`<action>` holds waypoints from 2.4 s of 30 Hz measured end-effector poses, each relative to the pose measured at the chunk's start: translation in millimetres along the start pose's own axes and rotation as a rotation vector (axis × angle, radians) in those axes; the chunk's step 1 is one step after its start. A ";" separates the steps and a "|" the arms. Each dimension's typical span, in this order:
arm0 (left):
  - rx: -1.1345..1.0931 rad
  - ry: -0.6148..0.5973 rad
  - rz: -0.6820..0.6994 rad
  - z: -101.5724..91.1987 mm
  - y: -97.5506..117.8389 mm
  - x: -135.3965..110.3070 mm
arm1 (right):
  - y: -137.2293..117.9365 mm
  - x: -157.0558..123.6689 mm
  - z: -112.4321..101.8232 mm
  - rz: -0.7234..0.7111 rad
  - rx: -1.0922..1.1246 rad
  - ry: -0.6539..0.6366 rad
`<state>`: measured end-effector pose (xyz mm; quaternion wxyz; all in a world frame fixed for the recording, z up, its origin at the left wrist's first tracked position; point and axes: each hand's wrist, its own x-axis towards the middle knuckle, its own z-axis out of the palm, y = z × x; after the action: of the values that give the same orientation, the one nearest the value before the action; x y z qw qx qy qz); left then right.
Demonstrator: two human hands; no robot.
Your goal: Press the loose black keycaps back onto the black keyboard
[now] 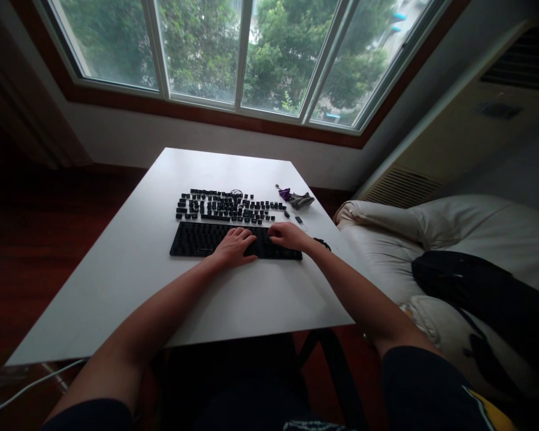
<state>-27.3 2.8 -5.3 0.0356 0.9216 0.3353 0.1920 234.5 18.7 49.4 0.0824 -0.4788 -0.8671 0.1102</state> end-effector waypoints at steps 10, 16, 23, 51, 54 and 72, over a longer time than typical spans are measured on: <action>-0.005 -0.011 -0.018 -2.2 4.1 1.0 | -12.9 -29.2 4.9 -0.097 0.013 -0.081; -0.003 -0.016 -0.017 -2.2 4.8 1.2 | -19.9 -31.4 1.3 -0.086 -0.029 -0.083; 0.002 -0.016 -0.002 -2.3 4.2 1.9 | -27.0 -34.6 1.1 -0.051 -0.126 -0.092; -0.002 0.013 -0.032 -1.7 -6.6 6.9 | -26.9 -35.2 16.6 0.087 0.385 0.281; 0.005 0.020 -0.024 -0.3 -6.4 7.1 | -35.6 -27.3 15.8 0.120 0.791 0.336; -0.014 0.009 -0.042 1.0 -5.8 7.6 | -25.7 11.0 35.9 0.138 0.750 0.324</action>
<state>-25.2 12.1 -4.9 0.0446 0.9133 0.3533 0.1978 198.9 10.7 22.2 0.3792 -0.4839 -0.7084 0.3469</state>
